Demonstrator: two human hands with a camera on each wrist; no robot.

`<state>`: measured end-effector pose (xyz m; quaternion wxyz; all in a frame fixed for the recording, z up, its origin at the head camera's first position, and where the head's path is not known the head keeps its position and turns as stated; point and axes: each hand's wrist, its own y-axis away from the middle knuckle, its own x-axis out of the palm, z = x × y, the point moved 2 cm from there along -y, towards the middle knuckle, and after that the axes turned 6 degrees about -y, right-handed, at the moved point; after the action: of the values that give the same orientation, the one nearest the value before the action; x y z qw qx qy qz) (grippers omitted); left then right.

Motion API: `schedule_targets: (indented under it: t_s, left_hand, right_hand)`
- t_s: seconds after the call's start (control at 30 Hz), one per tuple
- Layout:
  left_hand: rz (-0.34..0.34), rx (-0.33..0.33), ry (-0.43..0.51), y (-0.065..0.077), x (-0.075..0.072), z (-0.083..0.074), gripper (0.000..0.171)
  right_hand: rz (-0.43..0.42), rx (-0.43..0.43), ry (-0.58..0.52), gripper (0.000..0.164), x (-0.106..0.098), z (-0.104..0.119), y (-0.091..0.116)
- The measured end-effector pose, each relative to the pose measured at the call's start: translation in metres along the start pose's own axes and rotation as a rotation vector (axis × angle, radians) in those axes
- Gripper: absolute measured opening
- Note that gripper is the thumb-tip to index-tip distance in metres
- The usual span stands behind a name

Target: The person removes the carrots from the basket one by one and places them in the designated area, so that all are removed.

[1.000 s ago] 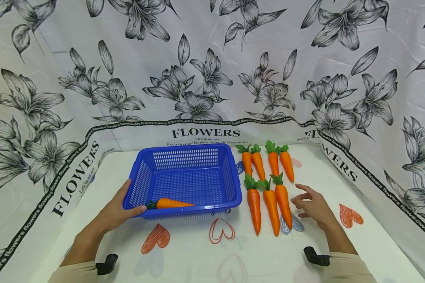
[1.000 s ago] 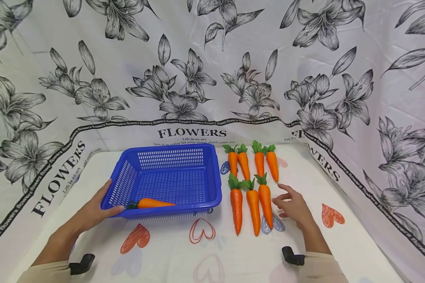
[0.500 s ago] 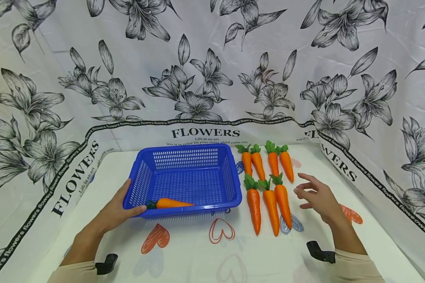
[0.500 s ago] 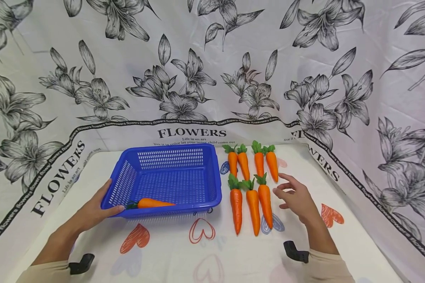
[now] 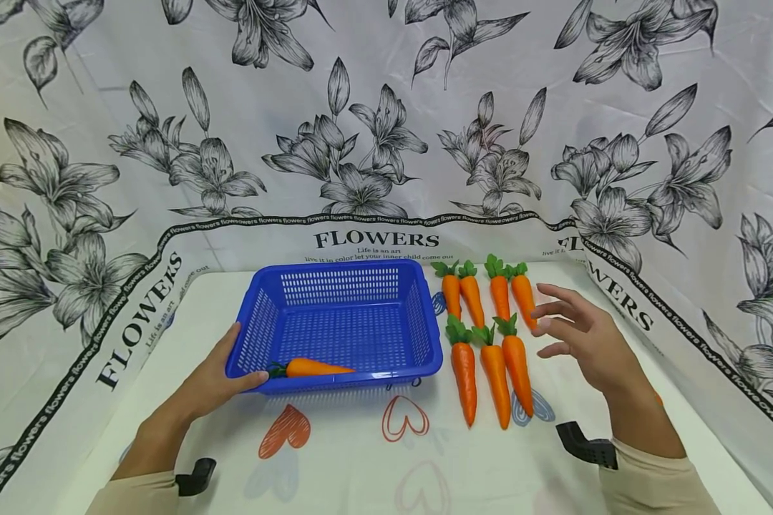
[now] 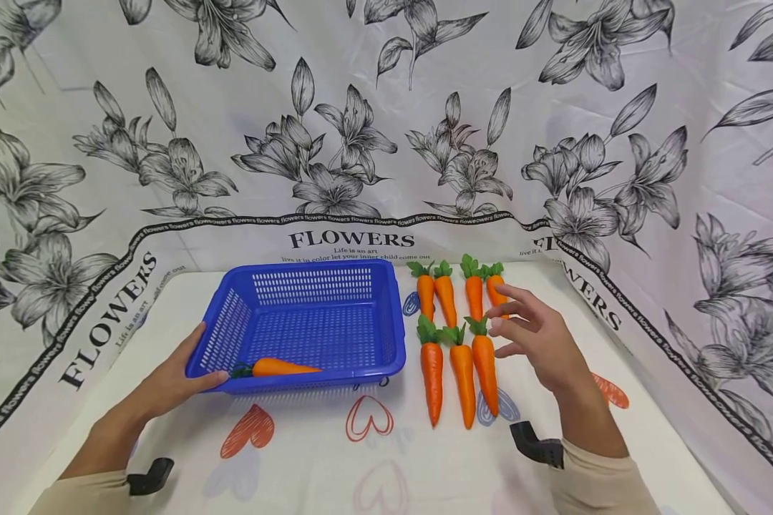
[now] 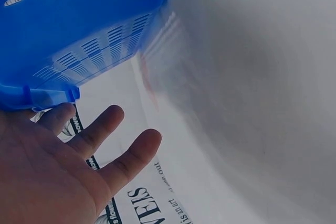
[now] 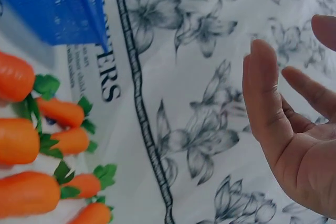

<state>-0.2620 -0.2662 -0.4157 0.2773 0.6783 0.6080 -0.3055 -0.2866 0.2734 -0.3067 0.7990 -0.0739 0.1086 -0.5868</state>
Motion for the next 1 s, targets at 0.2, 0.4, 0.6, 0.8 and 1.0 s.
schedule_targets:
  t_s: [0.2,0.4,0.6,0.8,1.0]
  left_hand:
    - [0.0,-0.011,-0.004,0.001,-0.001,0.001,0.102]
    - [0.0,-0.02,-0.008,0.001,0.0,0.001,0.102]
    - [-0.005,-0.019,-0.011,0.001,0.0,0.003,0.102]
    - [-0.008,-0.009,-0.008,0.001,0.002,0.001,0.103]
    - [-0.014,0.001,-0.015,0.001,0.001,0.0,0.102]
  right_hand:
    - [0.069,-0.067,-0.11,0.047,0.017,0.023,-0.012]
    - [0.173,-0.114,-0.138,0.047,0.036,0.039,-0.026]
    - [0.279,-0.136,-0.127,0.047,0.057,0.049,-0.042]
    - [0.37,-0.146,-0.085,0.048,0.076,0.056,-0.058]
    - [0.448,-0.122,-0.035,0.05,0.098,0.063,-0.074]
